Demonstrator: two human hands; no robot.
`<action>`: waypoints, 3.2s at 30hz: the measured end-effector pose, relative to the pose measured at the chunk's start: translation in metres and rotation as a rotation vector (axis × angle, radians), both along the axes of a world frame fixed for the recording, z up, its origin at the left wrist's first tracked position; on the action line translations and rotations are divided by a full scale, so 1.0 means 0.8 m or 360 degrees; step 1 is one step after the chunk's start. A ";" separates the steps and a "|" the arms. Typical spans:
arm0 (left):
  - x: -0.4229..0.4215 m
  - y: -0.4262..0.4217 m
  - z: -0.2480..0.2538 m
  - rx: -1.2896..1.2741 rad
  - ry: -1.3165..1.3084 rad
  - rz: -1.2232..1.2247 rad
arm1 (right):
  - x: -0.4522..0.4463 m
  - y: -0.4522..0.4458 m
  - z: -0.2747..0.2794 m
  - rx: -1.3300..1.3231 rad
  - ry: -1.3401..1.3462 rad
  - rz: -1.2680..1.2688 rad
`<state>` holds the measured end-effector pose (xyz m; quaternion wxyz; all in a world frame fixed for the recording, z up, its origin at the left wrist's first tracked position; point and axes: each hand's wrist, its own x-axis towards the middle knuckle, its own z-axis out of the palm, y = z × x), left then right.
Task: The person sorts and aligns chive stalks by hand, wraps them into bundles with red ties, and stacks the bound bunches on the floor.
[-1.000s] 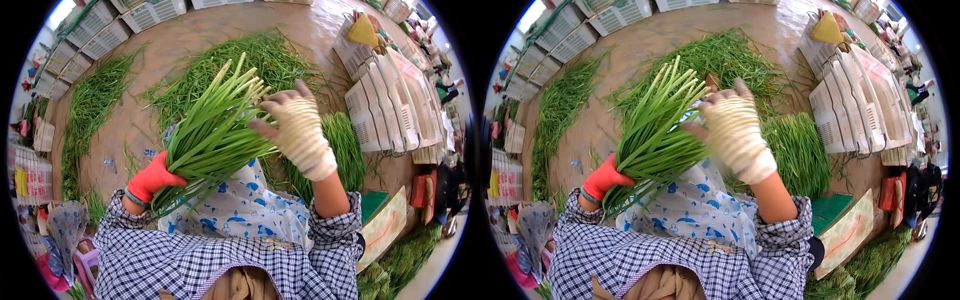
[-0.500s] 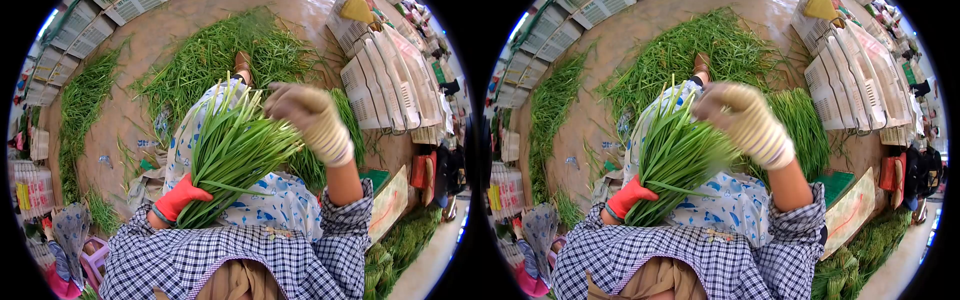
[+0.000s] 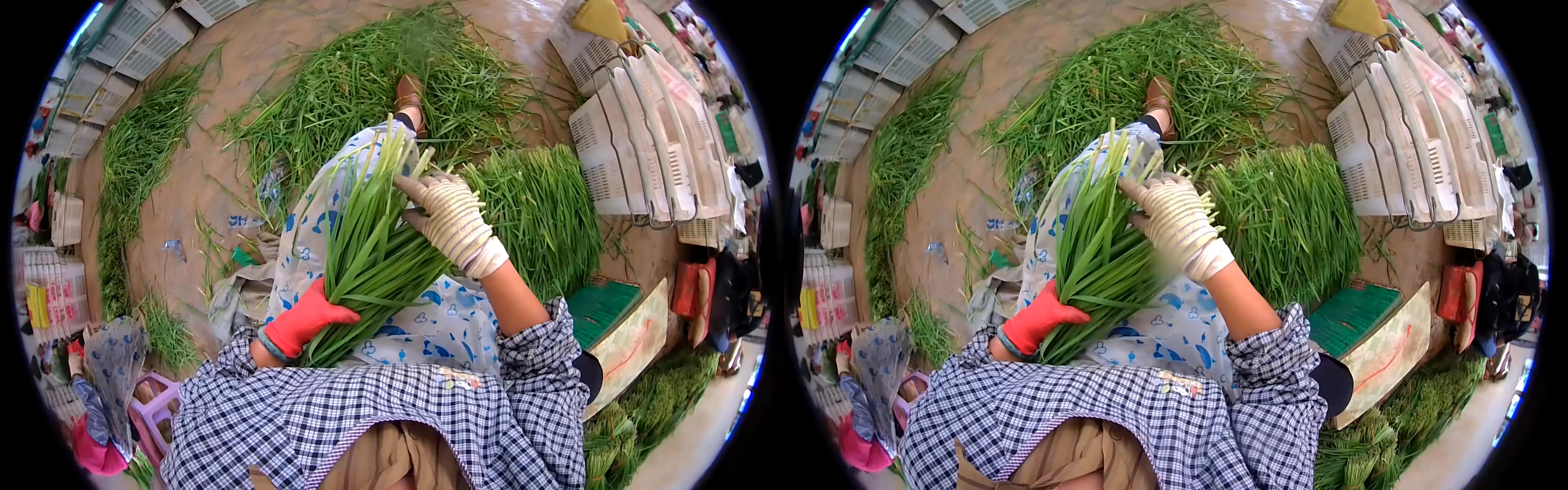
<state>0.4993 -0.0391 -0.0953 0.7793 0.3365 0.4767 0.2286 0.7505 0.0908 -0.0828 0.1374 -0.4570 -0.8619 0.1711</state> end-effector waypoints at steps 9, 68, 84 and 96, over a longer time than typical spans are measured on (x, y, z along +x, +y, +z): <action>-0.004 0.001 -0.010 -0.0096 -0.0153 0.0049 | -0.016 -0.004 0.014 -0.0501 0.0231 -0.0195; -0.012 -0.016 -0.024 -0.0668 -0.0931 0.0357 | 0.130 0.037 0.145 0.0077 -0.0021 -0.0233; 0.008 -0.012 0.006 -0.0611 -0.0818 0.0408 | 0.018 -0.081 0.114 0.0558 0.0355 0.0209; -0.006 -0.031 -0.038 -0.0723 -0.0995 0.0534 | 0.128 0.101 0.101 -0.0681 0.0208 -0.0017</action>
